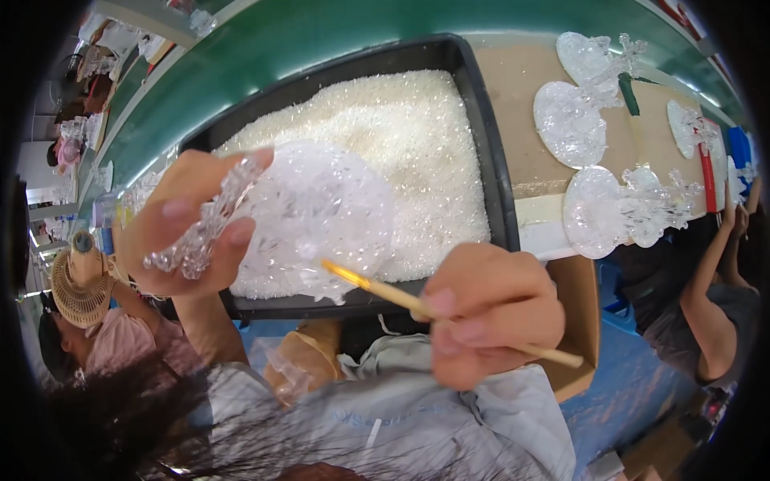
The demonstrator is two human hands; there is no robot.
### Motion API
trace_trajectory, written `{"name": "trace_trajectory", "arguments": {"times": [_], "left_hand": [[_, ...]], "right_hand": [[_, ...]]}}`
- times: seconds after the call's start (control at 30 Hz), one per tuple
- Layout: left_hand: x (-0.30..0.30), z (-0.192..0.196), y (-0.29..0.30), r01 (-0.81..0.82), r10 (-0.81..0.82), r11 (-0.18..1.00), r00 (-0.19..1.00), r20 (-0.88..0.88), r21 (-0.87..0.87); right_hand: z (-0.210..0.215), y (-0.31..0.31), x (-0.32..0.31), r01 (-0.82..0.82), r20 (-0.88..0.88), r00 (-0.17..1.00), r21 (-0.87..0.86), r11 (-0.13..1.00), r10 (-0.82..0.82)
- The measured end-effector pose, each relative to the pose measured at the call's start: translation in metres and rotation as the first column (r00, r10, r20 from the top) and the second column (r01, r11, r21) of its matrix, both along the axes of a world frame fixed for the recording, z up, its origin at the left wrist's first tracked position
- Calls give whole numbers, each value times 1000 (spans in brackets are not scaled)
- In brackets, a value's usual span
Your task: Applying glue with a brush to plastic snowflake ornaments and coating them with decorative white beads.
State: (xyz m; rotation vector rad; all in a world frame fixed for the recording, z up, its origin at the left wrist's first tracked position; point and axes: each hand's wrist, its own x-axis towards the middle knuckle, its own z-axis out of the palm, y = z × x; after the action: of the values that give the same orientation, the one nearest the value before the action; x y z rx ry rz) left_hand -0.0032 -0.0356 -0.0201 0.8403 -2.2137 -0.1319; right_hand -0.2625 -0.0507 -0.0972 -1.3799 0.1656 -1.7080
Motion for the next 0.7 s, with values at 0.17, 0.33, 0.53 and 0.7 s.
{"name": "trace_trajectory", "arguments": {"times": [0.17, 0.33, 0.53, 0.7], "left_hand": [[5, 16, 1, 34, -34, 999, 998, 50, 5], [7, 41, 4, 208, -245, 918, 967, 71, 339], [2, 38, 3, 233, -251, 846, 968, -28, 480], [2, 51, 0, 219, -290, 790, 956, 34, 572]], "right_hand": [[12, 3, -10, 18, 142, 988, 237, 971, -53], [18, -10, -12, -47, -61, 996, 302, 952, 69], [18, -7, -8, -77, -182, 973, 313, 947, 140], [28, -12, -22, -295, -250, 884, 356, 887, 394]]}}
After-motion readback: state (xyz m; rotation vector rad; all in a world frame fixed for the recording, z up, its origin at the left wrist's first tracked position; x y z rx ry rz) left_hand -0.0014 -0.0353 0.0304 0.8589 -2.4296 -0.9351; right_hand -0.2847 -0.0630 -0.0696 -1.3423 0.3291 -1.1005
